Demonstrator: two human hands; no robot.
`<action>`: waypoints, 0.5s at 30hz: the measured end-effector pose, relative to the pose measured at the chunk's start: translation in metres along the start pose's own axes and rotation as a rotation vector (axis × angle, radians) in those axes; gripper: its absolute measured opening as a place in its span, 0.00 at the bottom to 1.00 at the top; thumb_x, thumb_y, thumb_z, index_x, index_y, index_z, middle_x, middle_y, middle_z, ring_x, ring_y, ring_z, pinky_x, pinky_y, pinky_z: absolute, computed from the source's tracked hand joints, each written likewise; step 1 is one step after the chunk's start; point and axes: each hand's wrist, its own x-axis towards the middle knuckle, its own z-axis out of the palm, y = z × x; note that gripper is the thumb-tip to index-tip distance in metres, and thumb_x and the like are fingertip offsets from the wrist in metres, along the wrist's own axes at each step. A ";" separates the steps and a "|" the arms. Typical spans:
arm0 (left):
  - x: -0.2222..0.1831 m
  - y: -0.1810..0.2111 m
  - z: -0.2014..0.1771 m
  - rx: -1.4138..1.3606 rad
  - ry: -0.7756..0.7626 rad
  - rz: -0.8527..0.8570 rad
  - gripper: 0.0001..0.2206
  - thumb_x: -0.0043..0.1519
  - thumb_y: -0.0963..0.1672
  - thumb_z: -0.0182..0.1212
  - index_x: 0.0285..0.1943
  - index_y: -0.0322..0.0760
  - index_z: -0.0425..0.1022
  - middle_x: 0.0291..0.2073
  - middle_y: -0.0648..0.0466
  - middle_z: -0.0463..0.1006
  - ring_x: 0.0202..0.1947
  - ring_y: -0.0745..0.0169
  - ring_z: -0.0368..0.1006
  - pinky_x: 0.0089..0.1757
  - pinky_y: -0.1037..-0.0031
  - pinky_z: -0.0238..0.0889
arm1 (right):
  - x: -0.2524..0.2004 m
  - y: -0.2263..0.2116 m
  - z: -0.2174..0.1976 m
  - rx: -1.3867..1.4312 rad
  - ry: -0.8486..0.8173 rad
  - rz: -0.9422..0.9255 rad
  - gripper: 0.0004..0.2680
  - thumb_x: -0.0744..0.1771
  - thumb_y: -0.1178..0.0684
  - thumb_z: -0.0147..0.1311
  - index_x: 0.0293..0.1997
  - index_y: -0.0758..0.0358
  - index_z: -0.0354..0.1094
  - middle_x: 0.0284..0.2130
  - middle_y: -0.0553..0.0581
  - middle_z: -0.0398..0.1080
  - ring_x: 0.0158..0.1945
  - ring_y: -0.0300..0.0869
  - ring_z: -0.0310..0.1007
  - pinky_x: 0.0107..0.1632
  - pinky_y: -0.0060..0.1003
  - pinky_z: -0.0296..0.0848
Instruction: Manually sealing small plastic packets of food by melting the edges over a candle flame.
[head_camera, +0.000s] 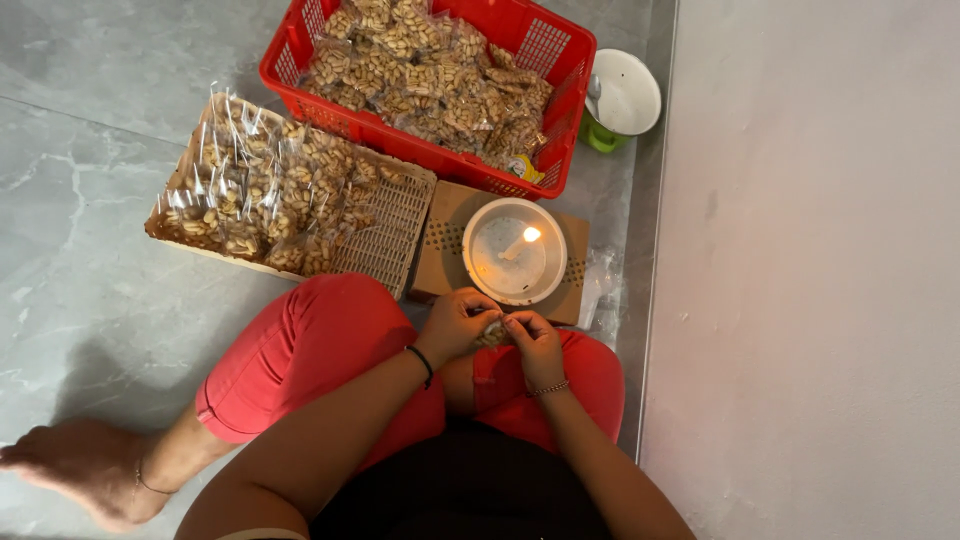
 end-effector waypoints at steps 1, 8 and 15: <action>0.000 -0.002 -0.001 0.000 -0.002 -0.001 0.03 0.55 0.42 0.71 0.35 0.38 0.85 0.28 0.47 0.81 0.34 0.51 0.79 0.35 0.69 0.70 | -0.002 -0.005 0.002 0.000 0.002 0.001 0.04 0.67 0.58 0.62 0.37 0.68 0.76 0.28 0.55 0.73 0.35 0.36 0.67 0.42 0.36 0.71; 0.006 0.002 -0.009 -0.199 0.016 -0.268 0.07 0.54 0.44 0.74 0.37 0.36 0.86 0.27 0.50 0.82 0.30 0.68 0.73 0.34 0.76 0.70 | 0.003 -0.031 0.013 -0.048 0.111 0.030 0.03 0.66 0.58 0.62 0.36 0.67 0.77 0.26 0.54 0.73 0.33 0.35 0.67 0.39 0.32 0.71; 0.013 -0.011 -0.009 -0.363 0.084 -0.444 0.08 0.55 0.43 0.75 0.37 0.31 0.85 0.24 0.48 0.80 0.26 0.66 0.73 0.30 0.76 0.72 | 0.012 -0.056 0.017 -0.107 0.201 0.048 0.03 0.65 0.58 0.65 0.33 0.65 0.78 0.22 0.54 0.74 0.29 0.34 0.68 0.34 0.31 0.73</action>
